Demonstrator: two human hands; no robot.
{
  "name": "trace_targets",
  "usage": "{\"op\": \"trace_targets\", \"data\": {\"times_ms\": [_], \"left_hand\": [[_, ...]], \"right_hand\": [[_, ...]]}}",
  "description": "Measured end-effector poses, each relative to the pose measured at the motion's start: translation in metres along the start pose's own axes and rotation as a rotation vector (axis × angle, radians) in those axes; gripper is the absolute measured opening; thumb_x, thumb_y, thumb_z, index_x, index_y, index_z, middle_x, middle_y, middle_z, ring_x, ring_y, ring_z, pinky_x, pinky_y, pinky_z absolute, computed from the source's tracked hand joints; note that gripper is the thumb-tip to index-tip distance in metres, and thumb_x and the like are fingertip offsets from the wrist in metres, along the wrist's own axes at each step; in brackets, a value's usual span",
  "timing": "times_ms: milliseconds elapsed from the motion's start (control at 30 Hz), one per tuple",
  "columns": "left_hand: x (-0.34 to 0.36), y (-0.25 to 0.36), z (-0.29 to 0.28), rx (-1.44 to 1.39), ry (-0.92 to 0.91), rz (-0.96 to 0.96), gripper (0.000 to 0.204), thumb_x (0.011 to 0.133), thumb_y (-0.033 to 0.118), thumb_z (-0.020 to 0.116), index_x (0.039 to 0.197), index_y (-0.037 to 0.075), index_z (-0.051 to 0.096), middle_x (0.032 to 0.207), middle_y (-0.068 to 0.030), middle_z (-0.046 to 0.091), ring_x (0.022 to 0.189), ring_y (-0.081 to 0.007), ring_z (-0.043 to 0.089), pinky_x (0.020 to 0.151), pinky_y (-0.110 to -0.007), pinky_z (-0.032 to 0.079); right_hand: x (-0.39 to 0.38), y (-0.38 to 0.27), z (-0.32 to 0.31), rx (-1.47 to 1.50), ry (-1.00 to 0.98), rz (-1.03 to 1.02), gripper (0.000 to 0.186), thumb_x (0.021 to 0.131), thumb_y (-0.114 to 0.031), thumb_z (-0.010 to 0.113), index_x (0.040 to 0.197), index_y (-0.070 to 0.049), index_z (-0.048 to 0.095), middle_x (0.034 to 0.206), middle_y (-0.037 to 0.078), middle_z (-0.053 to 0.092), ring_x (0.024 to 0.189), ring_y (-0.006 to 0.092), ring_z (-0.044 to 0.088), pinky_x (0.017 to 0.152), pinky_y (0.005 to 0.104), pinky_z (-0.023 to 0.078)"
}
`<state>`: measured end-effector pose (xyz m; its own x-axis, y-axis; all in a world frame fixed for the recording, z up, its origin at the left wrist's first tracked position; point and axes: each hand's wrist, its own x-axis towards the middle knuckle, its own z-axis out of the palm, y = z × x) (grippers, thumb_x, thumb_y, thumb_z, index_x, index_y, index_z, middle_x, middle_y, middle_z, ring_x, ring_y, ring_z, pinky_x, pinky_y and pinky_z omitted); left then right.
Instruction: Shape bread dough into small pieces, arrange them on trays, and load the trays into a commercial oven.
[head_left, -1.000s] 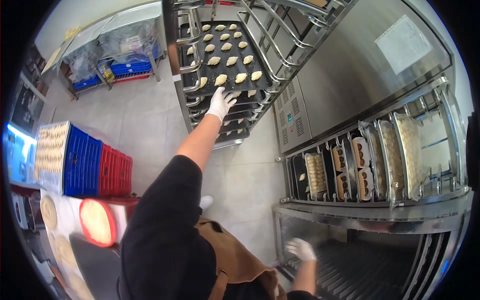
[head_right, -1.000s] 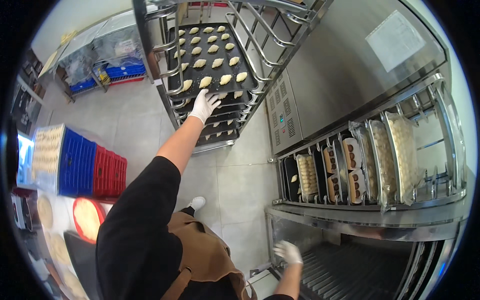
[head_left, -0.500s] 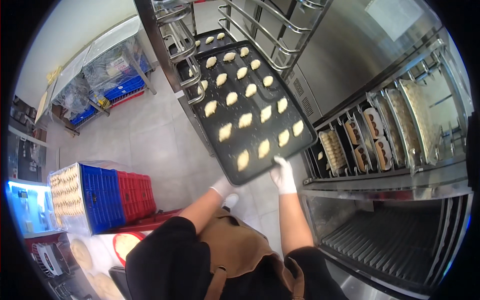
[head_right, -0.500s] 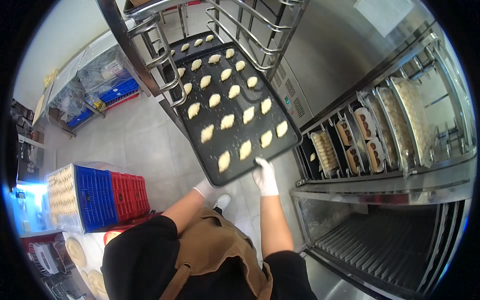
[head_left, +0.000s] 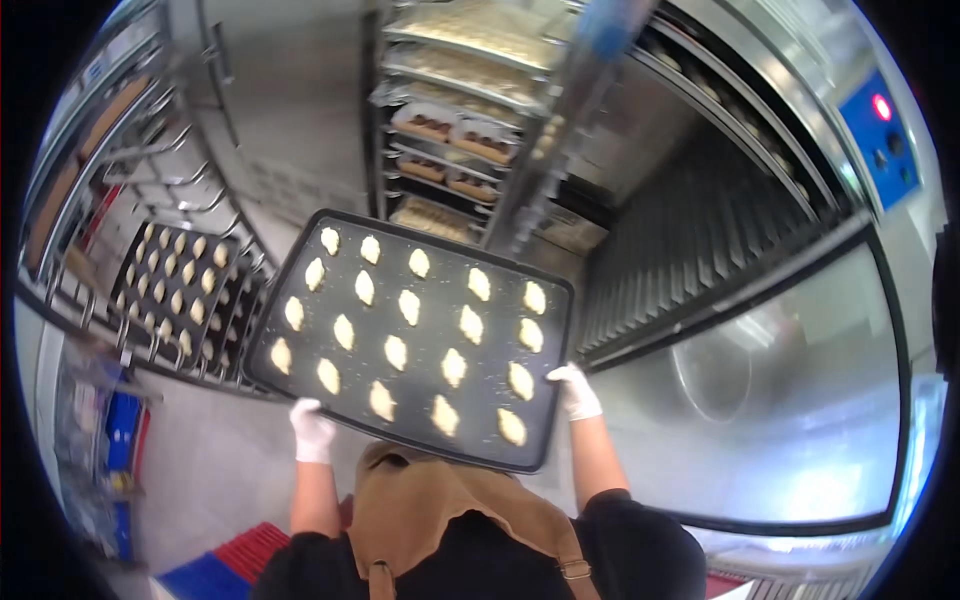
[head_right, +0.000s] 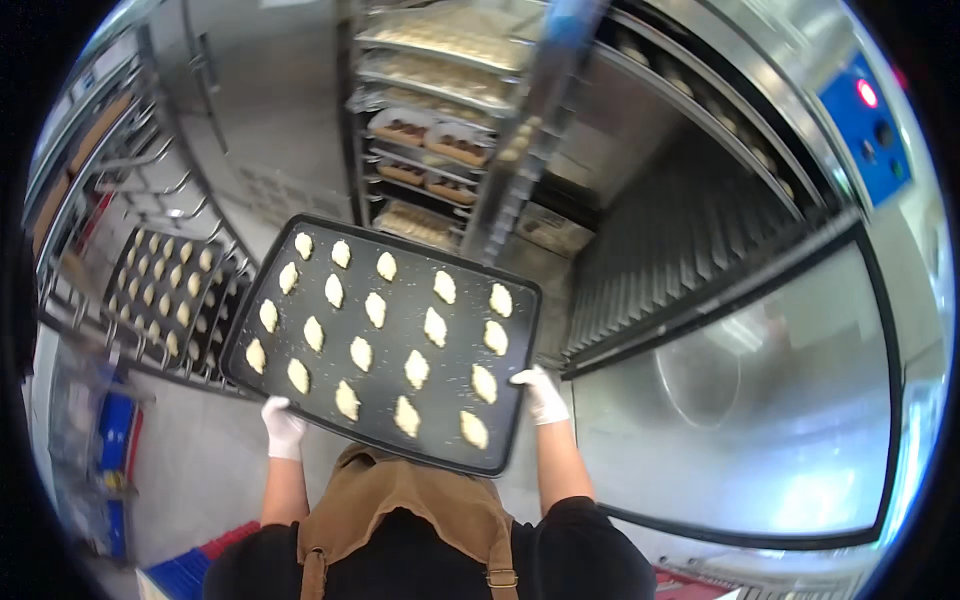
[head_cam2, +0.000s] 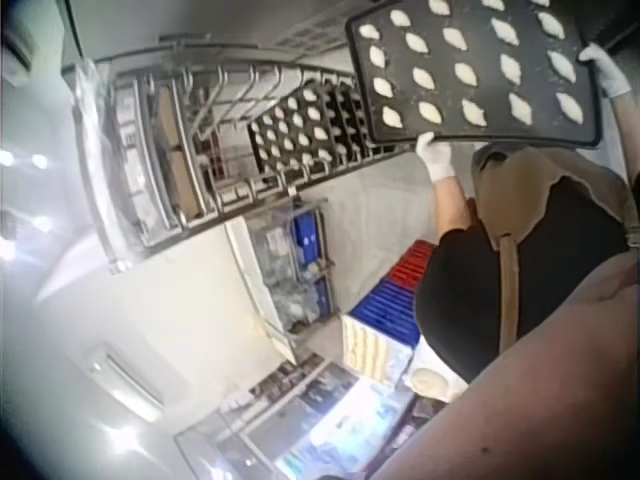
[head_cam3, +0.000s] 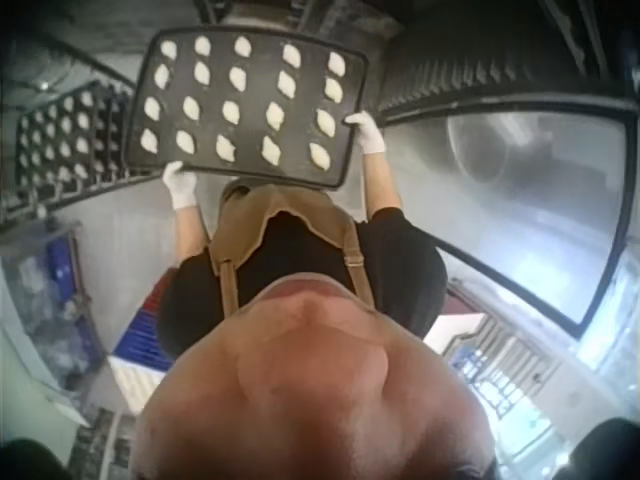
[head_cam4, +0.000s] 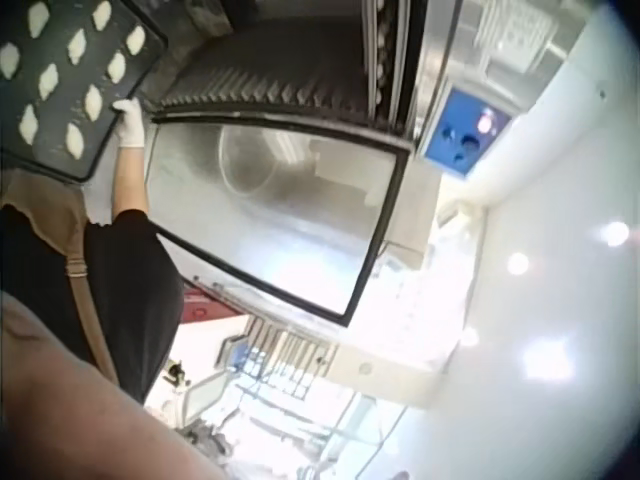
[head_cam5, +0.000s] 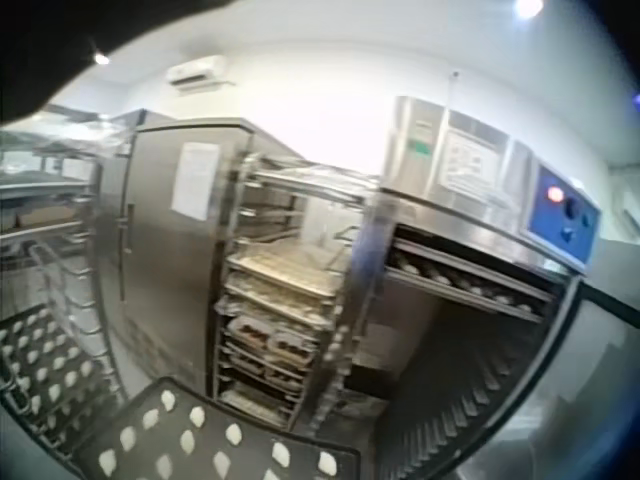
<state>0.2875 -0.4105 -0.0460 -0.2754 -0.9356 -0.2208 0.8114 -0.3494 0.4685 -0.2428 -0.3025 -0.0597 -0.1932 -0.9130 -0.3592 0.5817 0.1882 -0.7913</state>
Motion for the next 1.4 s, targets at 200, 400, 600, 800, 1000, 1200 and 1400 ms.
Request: {"op": "trace_targets", "data": {"times_ms": [200,400,600,800,1000,1200,1400], "left_hand": [[-0.011,-0.072,0.175,0.057,-0.238,-0.297,0.064,0.083,0.009,0.053,0.147,0.007,0.052,0.142,-0.0106,0.063,0.124,-0.0298,0.063,0.105,-0.044,0.05],[0.042,-0.101,0.284,0.005,-0.5,-0.379,0.053,0.093,0.012,0.049,0.145,0.001,0.051,0.137,-0.0167,0.065,0.113,-0.033,0.07,0.094,-0.049,0.06],[0.042,-0.096,0.319,0.01,-0.613,-0.339,0.053,0.094,0.014,0.049,0.145,-0.002,0.048,0.134,-0.0211,0.064,0.109,-0.037,0.071,0.091,-0.048,0.064],[0.062,-0.09,0.357,0.082,-0.613,-0.257,0.052,0.094,0.015,0.051,0.144,0.0,0.049,0.131,-0.0204,0.065,0.109,-0.0353,0.071,0.093,-0.051,0.062],[0.07,-0.107,0.36,0.099,-0.605,-0.21,0.047,0.094,0.016,0.054,0.139,0.001,0.054,0.126,-0.018,0.067,0.111,-0.0304,0.067,0.097,-0.05,0.056],[0.093,-0.127,0.388,0.009,-0.641,-0.267,0.034,0.094,0.016,0.057,0.124,0.001,0.06,0.121,-0.0166,0.068,0.109,-0.0308,0.066,0.094,-0.048,0.056],[0.148,-0.175,0.39,-0.011,-0.606,-0.207,0.025,0.094,0.016,0.057,0.114,0.001,0.063,0.108,-0.0153,0.068,0.102,-0.0305,0.066,0.092,-0.049,0.056]], "right_hand": [[-0.113,-0.164,0.007,0.199,0.084,-0.249,0.044,0.081,-0.01,0.059,0.124,0.001,0.065,0.11,0.013,0.074,0.09,0.0198,0.067,0.088,0.0305,0.052],[-0.152,-0.261,0.057,0.579,-0.271,-0.607,0.053,0.095,-0.024,0.051,0.143,-0.001,0.051,0.125,0.016,0.068,0.096,0.0206,0.065,0.09,0.0372,0.051],[-0.132,-0.284,-0.014,0.325,0.173,-0.72,0.031,0.092,-0.019,0.056,0.114,-0.001,0.069,0.103,0.013,0.075,0.092,0.0223,0.068,0.092,0.0302,0.051],[-0.089,-0.312,-0.109,0.258,-0.069,-0.617,0.042,0.097,-0.025,0.049,0.129,-0.001,0.061,0.12,0.017,0.07,0.101,0.0262,0.067,0.097,0.0383,0.05],[-0.086,-0.326,-0.074,0.143,-0.143,-0.65,0.042,0.101,-0.03,0.053,0.127,0.001,0.062,0.114,0.015,0.072,0.096,0.0258,0.066,0.096,0.038,0.05],[-0.085,-0.264,-0.001,0.465,-0.189,-0.847,0.039,0.098,-0.025,0.058,0.129,-0.001,0.061,0.126,0.016,0.067,0.117,0.0292,0.061,0.108,0.0414,0.046],[-0.06,-0.178,0.1,0.219,-0.447,-0.735,0.044,0.103,-0.02,0.055,0.139,0.004,0.052,0.144,0.026,0.054,0.139,0.0465,0.048,0.107,0.047,0.048]]}}
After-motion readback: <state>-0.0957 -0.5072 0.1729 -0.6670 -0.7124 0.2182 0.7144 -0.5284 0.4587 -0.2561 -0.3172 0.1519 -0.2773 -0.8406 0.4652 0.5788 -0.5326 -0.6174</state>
